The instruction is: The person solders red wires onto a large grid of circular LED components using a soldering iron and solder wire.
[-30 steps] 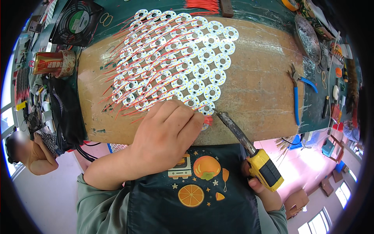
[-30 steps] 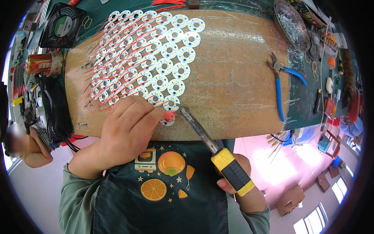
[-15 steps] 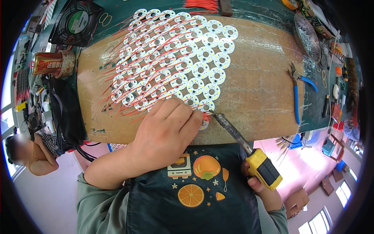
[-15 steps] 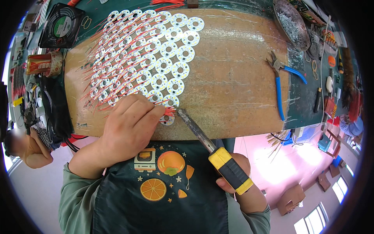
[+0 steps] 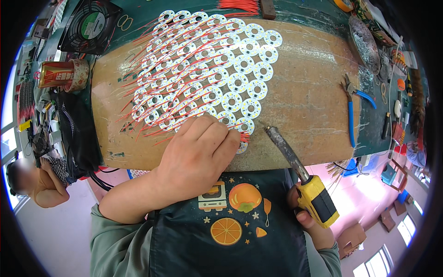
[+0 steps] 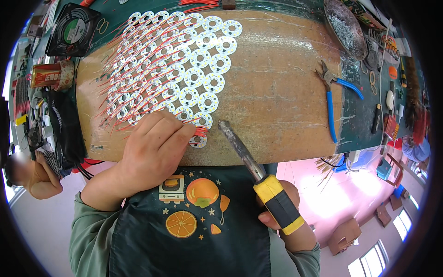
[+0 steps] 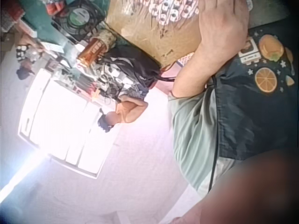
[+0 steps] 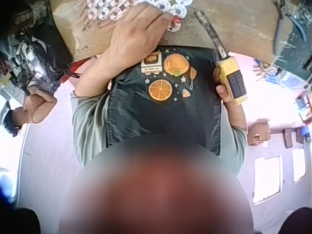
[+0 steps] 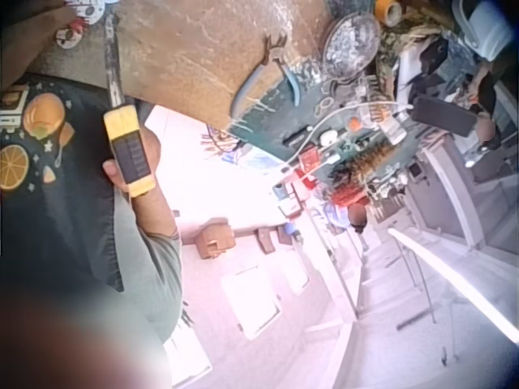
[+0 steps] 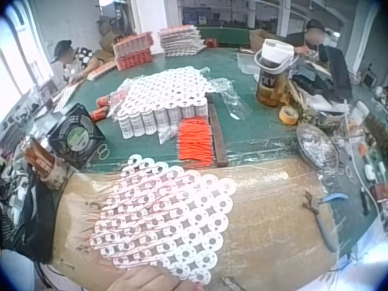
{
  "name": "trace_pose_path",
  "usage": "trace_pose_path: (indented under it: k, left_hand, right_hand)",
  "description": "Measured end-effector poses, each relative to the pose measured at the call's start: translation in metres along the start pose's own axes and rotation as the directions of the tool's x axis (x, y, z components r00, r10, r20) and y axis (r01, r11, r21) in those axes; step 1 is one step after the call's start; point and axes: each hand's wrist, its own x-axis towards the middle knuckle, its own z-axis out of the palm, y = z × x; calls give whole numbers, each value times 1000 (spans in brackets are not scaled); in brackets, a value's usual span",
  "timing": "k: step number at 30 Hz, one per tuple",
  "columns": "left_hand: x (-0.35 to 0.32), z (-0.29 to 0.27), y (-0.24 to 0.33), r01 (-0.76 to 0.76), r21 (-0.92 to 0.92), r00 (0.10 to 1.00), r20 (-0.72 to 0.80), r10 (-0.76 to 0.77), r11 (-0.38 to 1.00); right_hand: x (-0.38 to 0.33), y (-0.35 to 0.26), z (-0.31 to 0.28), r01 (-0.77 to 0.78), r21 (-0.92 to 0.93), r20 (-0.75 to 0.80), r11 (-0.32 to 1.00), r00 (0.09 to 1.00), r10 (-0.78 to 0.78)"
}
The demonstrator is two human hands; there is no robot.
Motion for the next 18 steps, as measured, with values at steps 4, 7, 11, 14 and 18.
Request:
trace_pose_path:
  k: [4, 7, 11, 14, 18]
  left_hand:
    - [-1, -3, 0, 7, -24, 1000, 16, -7, 1000]
    - [-3, -5, 1, -4, -22, 1000, 29, 5, 1000]
    - [-5, -11, 4, 56, -85, 997, 50, -52, 995]
    - [-3, -18, 1, 88, -145, 996, 1, -89, 986]
    - [4, -26, -17, 134, -76, 989, -60, -138, 988]
  right_hand:
    - [9, 1, 0, 96, -259, 32, 961, 995, -90]
    - [26, -3, 4, 144, -225, 94, 964, 988, -125]
    - [43, -1, 9, 401, -203, 178, 893, 912, -370]
    - [45, -5, 11, 388, -215, 191, 896, 917, -351]
    - [52, -18, 13, 292, -300, 194, 908, 951, -242]
